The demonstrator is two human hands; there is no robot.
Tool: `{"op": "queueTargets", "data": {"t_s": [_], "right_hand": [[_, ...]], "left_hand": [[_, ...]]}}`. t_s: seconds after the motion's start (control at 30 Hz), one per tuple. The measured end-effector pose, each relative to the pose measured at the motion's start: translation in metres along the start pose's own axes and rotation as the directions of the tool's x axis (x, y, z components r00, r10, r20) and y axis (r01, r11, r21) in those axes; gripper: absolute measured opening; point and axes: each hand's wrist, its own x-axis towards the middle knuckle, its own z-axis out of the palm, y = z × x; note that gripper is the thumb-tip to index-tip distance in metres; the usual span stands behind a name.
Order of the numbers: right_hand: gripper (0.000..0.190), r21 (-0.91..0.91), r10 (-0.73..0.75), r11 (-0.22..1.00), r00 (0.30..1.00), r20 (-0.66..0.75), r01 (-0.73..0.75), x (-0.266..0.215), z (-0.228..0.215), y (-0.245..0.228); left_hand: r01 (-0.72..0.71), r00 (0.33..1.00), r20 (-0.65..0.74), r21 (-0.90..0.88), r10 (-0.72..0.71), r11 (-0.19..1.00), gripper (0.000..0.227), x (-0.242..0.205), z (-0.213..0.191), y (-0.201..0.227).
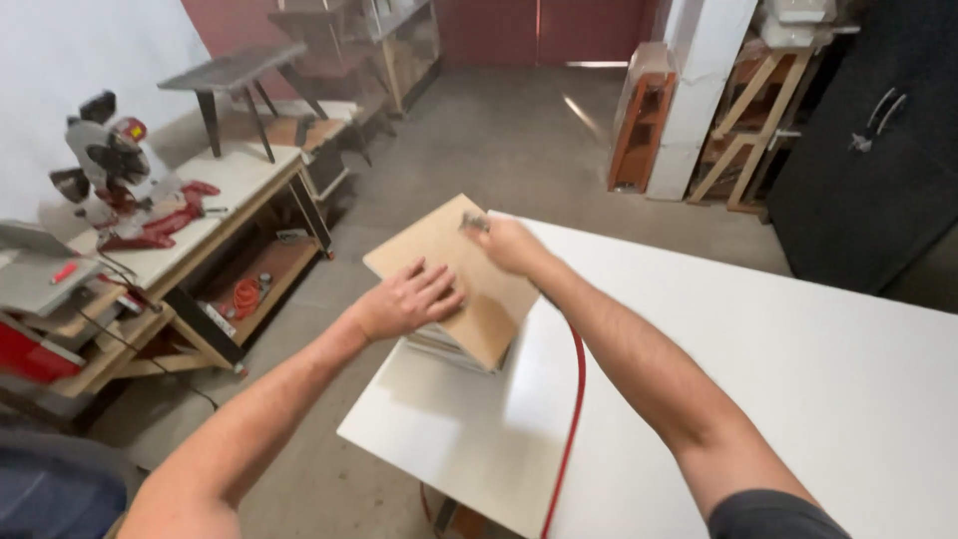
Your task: Cleaning dust off wooden boards using a pneumatic air nozzle and stacking them on a workbench.
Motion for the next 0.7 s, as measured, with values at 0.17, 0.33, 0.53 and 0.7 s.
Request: {"op": "queueTargets", "data": {"t_s": [0.17,0.33,0.53,0.7], "right_hand": [[0.068,-0.081,0.040,0.996,0.991,0.126,-0.030,-0.002,0.019,-0.010],[0.069,0.001,0.040,0.999,0.978,0.207,-0.041,-0.004,0.018,-0.032],[0.062,-0.026,0.049,0.999,0.976,0.211,-0.044,0.005,0.016,-0.017],[0.051,-0.029,0.053,0.998,0.998,0.040,-0.052,-0.022,-0.004,0.022]], "left_hand": [[-0.001,1.000,-0.006,0.000,0.001,1.000,0.028,0.000,0.001,0.021],[-0.013,0.999,-0.040,-0.047,0.011,0.999,0.023,0.003,0.006,0.020],[-0.019,0.999,-0.036,-0.049,0.017,0.999,0.022,0.000,0.015,0.020],[-0.013,1.000,-0.008,-0.022,0.013,1.000,0.027,-0.007,0.004,0.020]]}}
